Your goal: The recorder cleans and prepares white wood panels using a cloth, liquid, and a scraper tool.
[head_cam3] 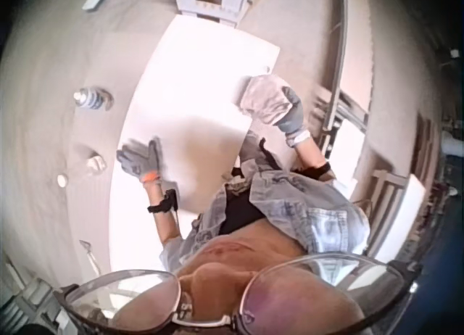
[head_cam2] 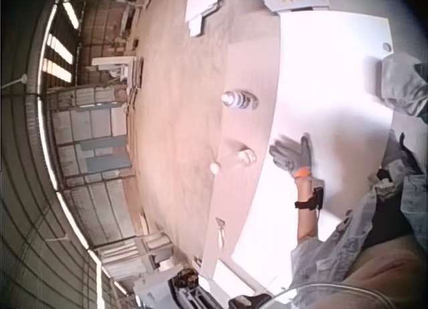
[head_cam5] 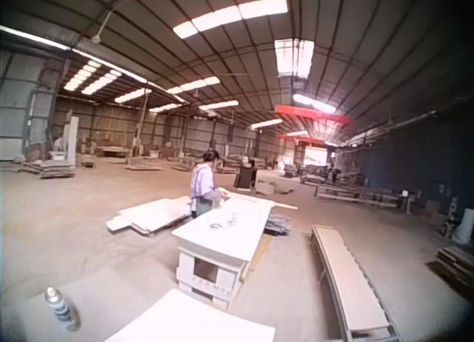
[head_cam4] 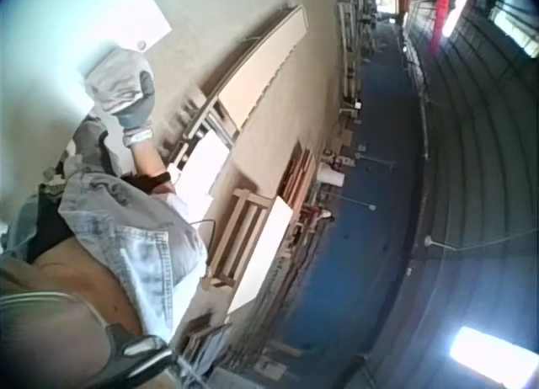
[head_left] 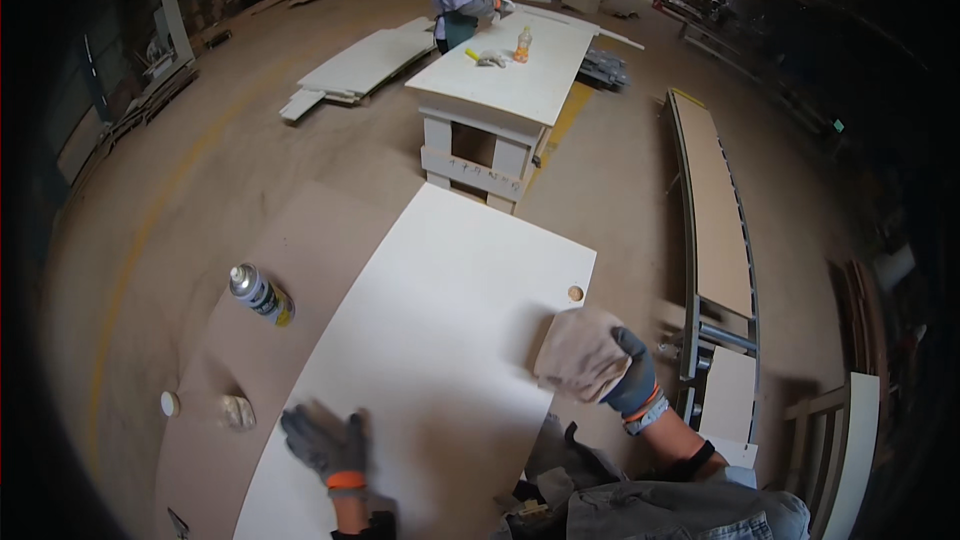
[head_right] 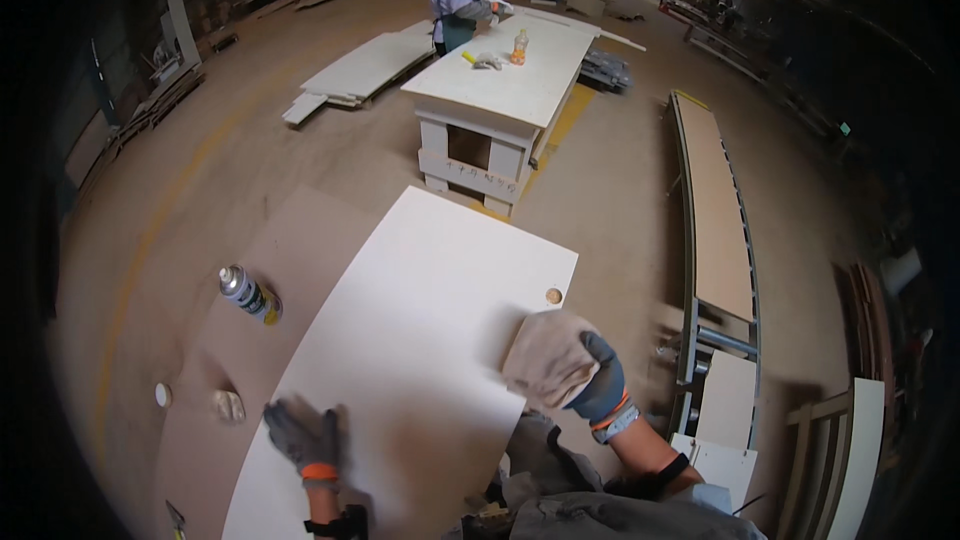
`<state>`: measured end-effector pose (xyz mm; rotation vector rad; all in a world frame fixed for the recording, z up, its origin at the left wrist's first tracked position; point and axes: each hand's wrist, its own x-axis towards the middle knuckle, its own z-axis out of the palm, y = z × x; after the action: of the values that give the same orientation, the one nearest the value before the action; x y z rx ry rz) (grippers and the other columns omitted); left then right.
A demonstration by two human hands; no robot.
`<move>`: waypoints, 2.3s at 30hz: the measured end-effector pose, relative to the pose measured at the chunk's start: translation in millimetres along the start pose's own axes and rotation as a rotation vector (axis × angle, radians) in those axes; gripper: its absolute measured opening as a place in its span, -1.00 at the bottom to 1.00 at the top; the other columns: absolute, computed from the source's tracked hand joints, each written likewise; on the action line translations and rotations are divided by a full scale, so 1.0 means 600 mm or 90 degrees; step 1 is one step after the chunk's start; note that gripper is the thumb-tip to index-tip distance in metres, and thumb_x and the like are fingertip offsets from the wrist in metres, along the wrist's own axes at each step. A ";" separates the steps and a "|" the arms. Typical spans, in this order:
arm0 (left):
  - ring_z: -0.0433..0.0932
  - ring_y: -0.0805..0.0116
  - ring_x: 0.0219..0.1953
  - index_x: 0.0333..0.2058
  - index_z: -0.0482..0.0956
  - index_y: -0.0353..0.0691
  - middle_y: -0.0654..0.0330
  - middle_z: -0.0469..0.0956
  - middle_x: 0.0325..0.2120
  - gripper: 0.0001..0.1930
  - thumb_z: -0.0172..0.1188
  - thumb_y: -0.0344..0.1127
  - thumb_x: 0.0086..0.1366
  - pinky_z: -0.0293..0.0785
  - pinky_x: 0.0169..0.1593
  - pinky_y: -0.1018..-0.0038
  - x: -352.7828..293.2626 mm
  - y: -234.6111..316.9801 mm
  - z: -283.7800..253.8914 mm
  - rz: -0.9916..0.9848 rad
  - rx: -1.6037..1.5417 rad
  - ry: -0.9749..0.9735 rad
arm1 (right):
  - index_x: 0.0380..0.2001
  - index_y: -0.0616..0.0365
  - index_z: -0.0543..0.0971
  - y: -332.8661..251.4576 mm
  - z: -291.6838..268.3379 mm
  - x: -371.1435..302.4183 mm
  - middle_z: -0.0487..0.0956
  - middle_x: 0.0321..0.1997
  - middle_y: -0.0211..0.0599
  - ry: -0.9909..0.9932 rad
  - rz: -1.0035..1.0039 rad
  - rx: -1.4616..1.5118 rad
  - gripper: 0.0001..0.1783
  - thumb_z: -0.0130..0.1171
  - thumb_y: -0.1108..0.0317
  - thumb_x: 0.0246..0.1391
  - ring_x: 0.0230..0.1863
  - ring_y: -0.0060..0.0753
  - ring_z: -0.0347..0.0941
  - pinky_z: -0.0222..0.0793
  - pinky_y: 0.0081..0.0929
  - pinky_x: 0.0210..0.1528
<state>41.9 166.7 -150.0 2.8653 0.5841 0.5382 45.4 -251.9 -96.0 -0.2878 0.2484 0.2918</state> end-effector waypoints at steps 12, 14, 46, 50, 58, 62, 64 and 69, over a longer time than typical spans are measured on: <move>-0.12 -0.07 0.35 0.20 0.08 -0.47 -0.16 0.04 0.25 -0.07 0.16 0.17 0.08 -0.26 0.33 -0.05 -0.021 0.290 0.108 0.115 0.075 -0.236 | 0.17 0.19 0.26 -0.167 -0.031 0.143 0.37 0.17 -0.15 0.165 -0.231 -0.393 -0.40 -0.15 -0.02 0.22 0.15 -0.08 0.34 0.22 -0.13 0.21; -0.13 -0.08 0.35 0.19 0.08 -0.48 -0.17 0.04 0.25 -0.09 0.15 0.15 0.09 -0.27 0.33 -0.06 -0.023 0.284 0.116 0.139 0.078 -0.223 | 0.16 0.23 0.26 -0.197 -0.051 0.208 0.33 0.20 -0.06 0.416 -0.090 -0.796 -0.35 -0.08 -0.04 0.17 0.20 -0.03 0.26 0.16 -0.19 0.24; -0.07 -0.33 0.29 0.16 0.03 -0.56 -0.35 0.06 0.18 0.01 0.29 -0.08 -0.20 -0.29 0.27 -0.26 -0.008 0.299 0.095 0.174 0.005 -0.278 | 0.27 0.37 0.03 -0.030 0.053 0.752 -0.06 0.39 0.14 -0.319 -0.173 -1.698 -0.17 -0.23 -0.11 0.14 0.44 0.07 -0.29 -0.31 -0.10 0.40; -0.06 -0.12 0.33 0.23 0.09 -0.40 -0.17 0.09 0.24 -0.13 -0.05 0.26 0.21 -0.22 0.28 -0.15 -0.011 0.280 0.096 0.181 0.030 -0.214 | 0.25 0.34 0.07 -0.045 0.023 0.727 -0.02 0.38 0.12 -0.352 -0.172 -1.646 -0.20 -0.17 -0.06 0.13 0.41 0.15 -0.20 -0.26 -0.16 0.40; -0.09 -0.19 0.32 0.18 0.05 -0.51 -0.19 0.04 0.23 -0.05 0.24 0.01 -0.05 -0.27 0.30 -0.19 -0.009 0.289 0.103 0.160 0.045 -0.253 | 0.18 0.39 0.13 -0.224 -0.065 0.422 0.09 0.27 0.24 -0.329 -0.072 -1.669 -0.23 -0.02 0.02 0.07 0.38 0.23 -0.15 -0.25 -0.08 0.39; -0.12 -0.21 0.33 0.25 -0.08 -0.46 -0.21 -0.02 0.26 -0.08 0.09 0.05 0.11 -0.29 0.28 -0.18 -0.011 0.285 0.105 0.188 0.035 -0.258 | 0.20 0.46 0.09 -0.158 -0.059 0.561 0.07 0.29 0.26 -0.407 -0.269 -1.795 -0.15 -0.17 -0.13 0.13 0.39 0.17 -0.16 -0.26 -0.09 0.39; -0.12 -0.21 0.33 0.26 -0.08 -0.44 -0.21 -0.03 0.26 -0.09 0.10 0.04 0.12 -0.29 0.28 -0.18 -0.014 0.278 0.104 0.178 0.038 -0.266 | 0.21 0.45 0.08 -0.087 -0.011 0.670 0.05 0.32 0.25 -0.425 -0.279 -1.767 -0.16 -0.21 -0.12 0.15 0.40 0.14 -0.17 -0.21 -0.09 0.37; -0.11 -0.20 0.33 0.25 -0.06 -0.44 -0.19 0.00 0.26 -0.09 0.13 0.03 0.09 -0.29 0.29 -0.16 -0.013 0.271 0.096 0.186 0.052 -0.270 | 0.22 0.21 0.17 -0.014 0.071 0.789 0.03 0.35 0.13 -0.462 -0.210 -1.704 -0.29 -0.22 -0.09 0.16 0.41 0.14 -0.21 -0.18 -0.09 0.36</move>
<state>113.6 10.3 -167.5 3.0234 0.1210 -0.0685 496.0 -129.7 -187.0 -2.7449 -1.1365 0.1938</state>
